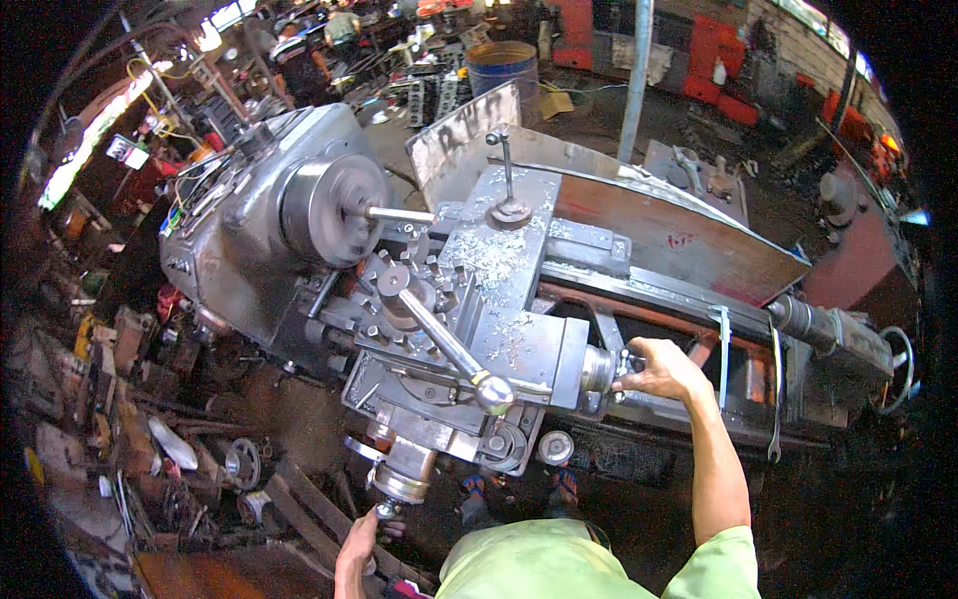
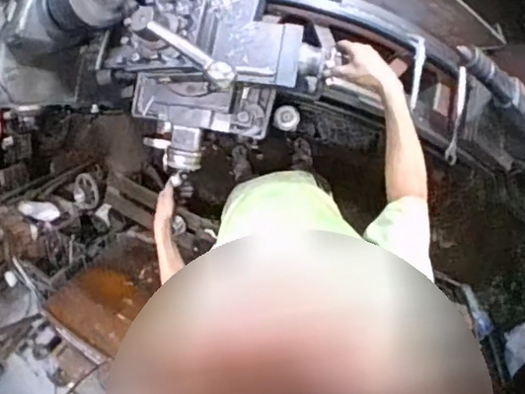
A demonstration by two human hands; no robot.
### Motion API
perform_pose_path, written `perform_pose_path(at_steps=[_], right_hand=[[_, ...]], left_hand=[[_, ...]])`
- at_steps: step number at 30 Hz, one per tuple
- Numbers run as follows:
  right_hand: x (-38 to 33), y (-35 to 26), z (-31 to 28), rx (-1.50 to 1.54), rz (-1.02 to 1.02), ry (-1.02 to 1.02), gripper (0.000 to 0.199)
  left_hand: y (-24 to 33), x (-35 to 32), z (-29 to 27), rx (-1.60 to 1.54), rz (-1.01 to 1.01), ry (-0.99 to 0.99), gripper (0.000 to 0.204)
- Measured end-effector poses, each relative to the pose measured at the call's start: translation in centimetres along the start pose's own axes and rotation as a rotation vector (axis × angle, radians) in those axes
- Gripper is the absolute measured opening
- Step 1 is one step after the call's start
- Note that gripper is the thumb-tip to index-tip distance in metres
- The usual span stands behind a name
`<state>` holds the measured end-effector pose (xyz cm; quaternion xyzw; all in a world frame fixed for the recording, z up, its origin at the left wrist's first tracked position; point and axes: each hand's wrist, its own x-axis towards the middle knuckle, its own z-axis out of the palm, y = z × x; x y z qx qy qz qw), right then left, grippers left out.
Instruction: The person operates a metal lathe, adjusting the tool post and handwheels while the chuck rotates. They repeatedly engage the cutting tool with the workpiece, remove metal shavings, and reposition the tool. The person also uses a wrench to tighten components on the lathe.
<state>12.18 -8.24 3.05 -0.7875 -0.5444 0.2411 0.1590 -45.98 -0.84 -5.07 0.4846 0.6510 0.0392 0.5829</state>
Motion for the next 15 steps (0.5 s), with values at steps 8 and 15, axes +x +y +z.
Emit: perform_pose_path(at_steps=[8, 15], right_hand=[[-2.8, -3.0, 1.6, -0.334, -0.036, 0.282, 0.048], [-6.9, -3.9, 4.3, -0.178, -0.139, 0.503, 0.036]], left_hand=[[-1.8, -2.5, 4.3, -0.255, 0.107, -0.177, 0.046], [-1.7, -0.4, 7.3, -0.209, 0.015, -0.203, 0.046]])
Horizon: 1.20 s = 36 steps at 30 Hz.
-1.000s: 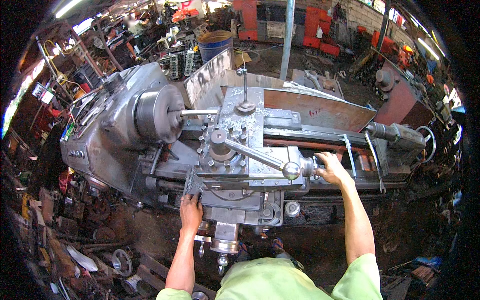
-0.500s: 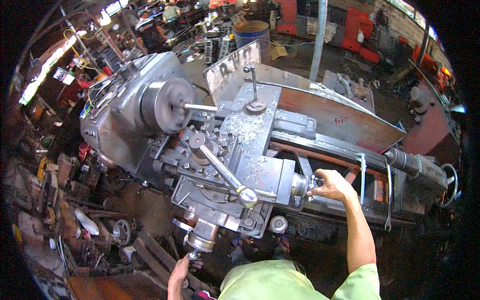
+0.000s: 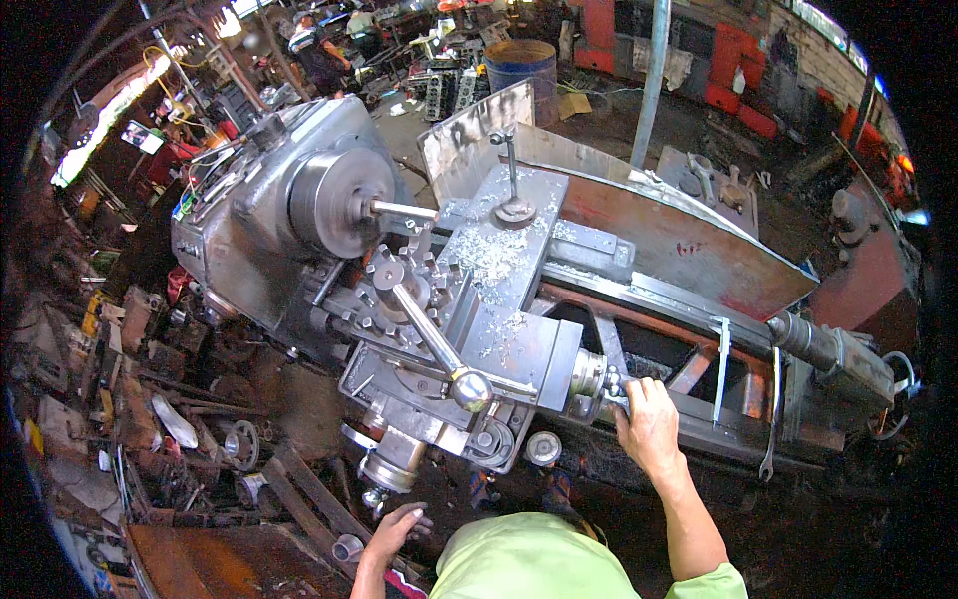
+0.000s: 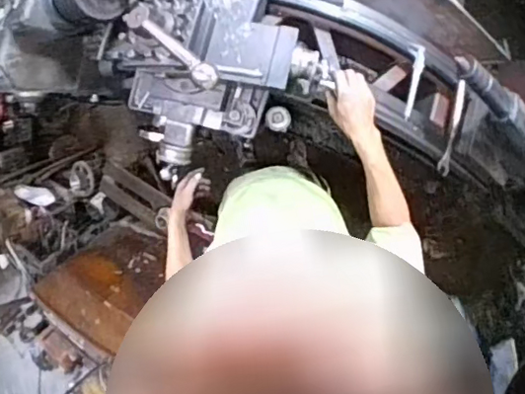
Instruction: The person operates a metal lathe, adjusting the tool post and handwheels while the chuck rotates. They repeatedly engage the cutting tool with the workpiece, remove metal shavings, and reposition the tool. The person also uses a wrench to tighten components on the lathe.
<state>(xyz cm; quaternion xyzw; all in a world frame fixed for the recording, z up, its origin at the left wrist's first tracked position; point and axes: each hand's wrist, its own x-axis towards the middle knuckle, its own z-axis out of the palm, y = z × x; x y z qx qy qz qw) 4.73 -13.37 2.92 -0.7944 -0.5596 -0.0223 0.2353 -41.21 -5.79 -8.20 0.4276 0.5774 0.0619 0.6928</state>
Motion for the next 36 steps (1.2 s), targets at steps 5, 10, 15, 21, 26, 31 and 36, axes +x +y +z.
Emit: perform_pose_path(at_steps=[5, 10, 15, 21, 26, 31, 36], right_hand=[[0.7, 0.3, 0.2, 0.008, 0.015, -0.017, 0.035], [0.9, 0.5, -0.1, 0.039, 0.06, -0.122, 0.033], [1.9, 0.2, -1.4, 0.047, 0.127, -0.228, 0.039], [3.0, -1.0, -1.1, 0.015, 0.099, -0.243, 0.053], [2.5, -1.3, -0.4, -0.062, 0.082, -0.22, 0.058], [1.8, -1.4, -0.2, -0.082, 0.13, -0.262, 0.062], [0.8, -0.3, 0.6, -0.166, 0.193, -0.248, 0.064]], left_hand=[[-1.3, 0.6, -2.3, 0.323, 0.022, -0.009, 0.053], [-4.3, 0.5, -6.0, 0.556, -0.137, -0.034, 0.057], [-4.7, 0.7, -12.5, 0.51, -0.212, 0.334, 0.044], [1.8, 3.8, -15.7, 0.535, 0.284, 0.557, 0.037], [10.9, 6.2, -12.4, 0.634, 0.728, 0.701, 0.024], [18.3, 11.4, -9.2, 0.869, 0.962, 0.557, 0.023], [20.7, 14.3, -8.4, 1.039, 0.937, 0.44, 0.028]])
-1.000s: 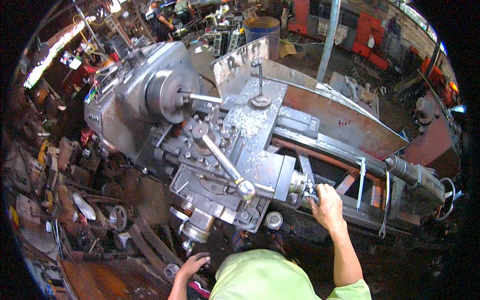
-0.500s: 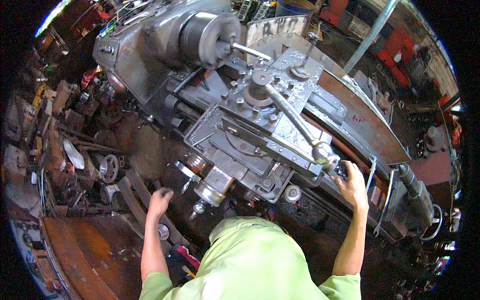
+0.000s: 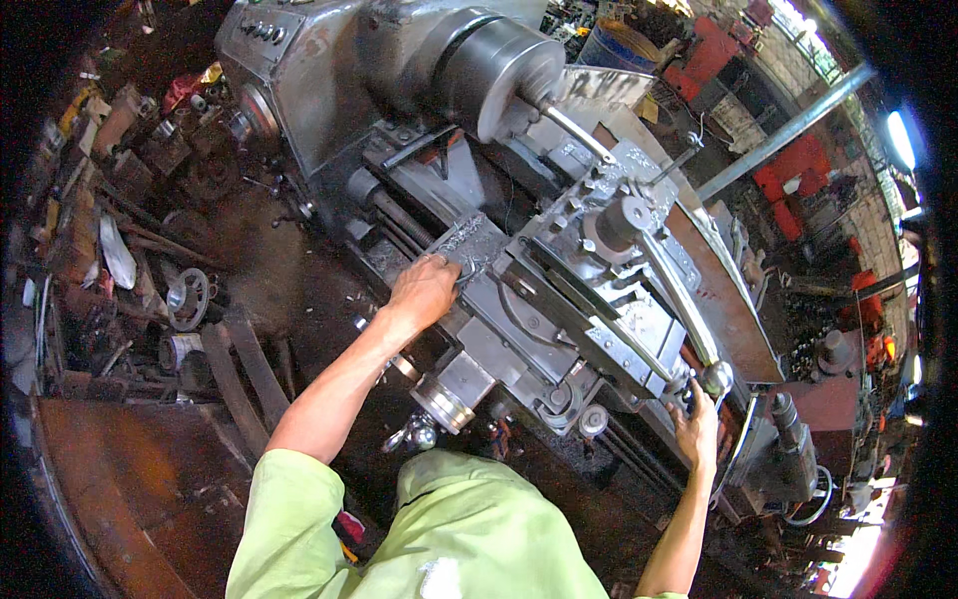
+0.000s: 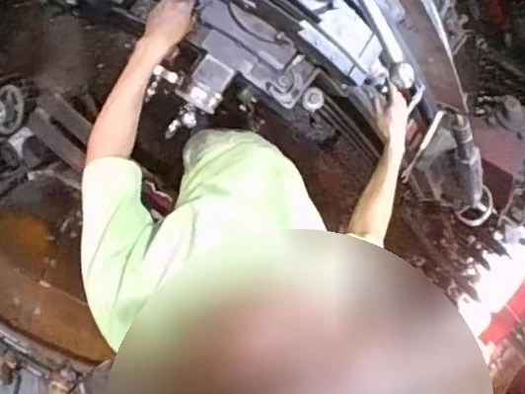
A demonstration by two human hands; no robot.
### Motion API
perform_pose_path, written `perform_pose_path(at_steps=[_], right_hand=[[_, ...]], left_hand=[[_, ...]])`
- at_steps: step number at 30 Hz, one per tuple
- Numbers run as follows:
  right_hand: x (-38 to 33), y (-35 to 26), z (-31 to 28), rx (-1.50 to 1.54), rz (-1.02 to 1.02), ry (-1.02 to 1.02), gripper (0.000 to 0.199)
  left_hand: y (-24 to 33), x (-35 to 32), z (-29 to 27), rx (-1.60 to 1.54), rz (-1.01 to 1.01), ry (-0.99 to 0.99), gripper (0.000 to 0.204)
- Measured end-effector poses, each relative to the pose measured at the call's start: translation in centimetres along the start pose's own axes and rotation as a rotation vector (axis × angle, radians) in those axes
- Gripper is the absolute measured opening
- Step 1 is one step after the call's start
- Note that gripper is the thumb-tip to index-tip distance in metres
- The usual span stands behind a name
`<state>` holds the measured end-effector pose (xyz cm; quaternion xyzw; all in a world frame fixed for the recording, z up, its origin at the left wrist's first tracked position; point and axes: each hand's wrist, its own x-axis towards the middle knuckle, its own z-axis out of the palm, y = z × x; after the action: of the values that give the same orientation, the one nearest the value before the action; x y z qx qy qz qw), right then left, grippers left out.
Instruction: The person operates a metal lathe, adjusting the tool post and handwheels while the chuck rotates. They repeatedly engage the cutting tool with the workpiece, remove metal shavings, and reposition the tool. The person also uses a wrench to tighten components on the lathe.
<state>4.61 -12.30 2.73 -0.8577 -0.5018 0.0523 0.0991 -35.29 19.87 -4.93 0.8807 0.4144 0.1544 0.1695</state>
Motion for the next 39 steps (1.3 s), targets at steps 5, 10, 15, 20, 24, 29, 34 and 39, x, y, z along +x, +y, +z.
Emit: perform_pose_path(at_steps=[5, 10, 15, 20, 24, 29, 34, 39], right_hand=[[-0.2, 1.0, 4.8, -0.172, -0.137, 0.428, 0.057], [-2.4, 0.7, 8.6, -0.159, 0.121, 0.319, 0.073], [-1.9, 1.4, 8.1, -0.212, 0.004, 0.318, 0.075], [-1.8, 0.9, 7.6, -0.19, 0.091, 0.297, 0.059], [-2.1, 0.2, 7.2, -0.198, 0.139, 0.27, 0.06], [-2.3, -0.2, 6.6, -0.152, 0.199, 0.22, 0.061], [-2.9, -1.2, 6.0, -0.104, 0.179, 0.242, 0.06], [-2.6, -1.7, 5.1, -0.044, 0.255, 0.2, 0.059]], left_hand=[[-0.6, 1.0, -0.7, -0.072, -0.048, -0.099, 0.035], [-1.2, 1.4, -2.4, -0.551, -0.104, 0.141, 0.032], [-0.7, 4.5, -4.0, -0.783, -0.046, -0.094, 0.028], [0.8, 8.6, -3.9, -0.637, 0.205, -0.142, 0.03], [0.7, 10.4, -3.8, -0.609, 0.248, -0.213, 0.029], [0.4, 12.3, -4.6, -0.471, 0.354, -0.315, 0.028], [0.7, 13.3, -5.2, -0.319, 0.44, -0.321, 0.028], [1.3, 14.5, -5.4, -0.162, 0.528, -0.263, 0.027]])
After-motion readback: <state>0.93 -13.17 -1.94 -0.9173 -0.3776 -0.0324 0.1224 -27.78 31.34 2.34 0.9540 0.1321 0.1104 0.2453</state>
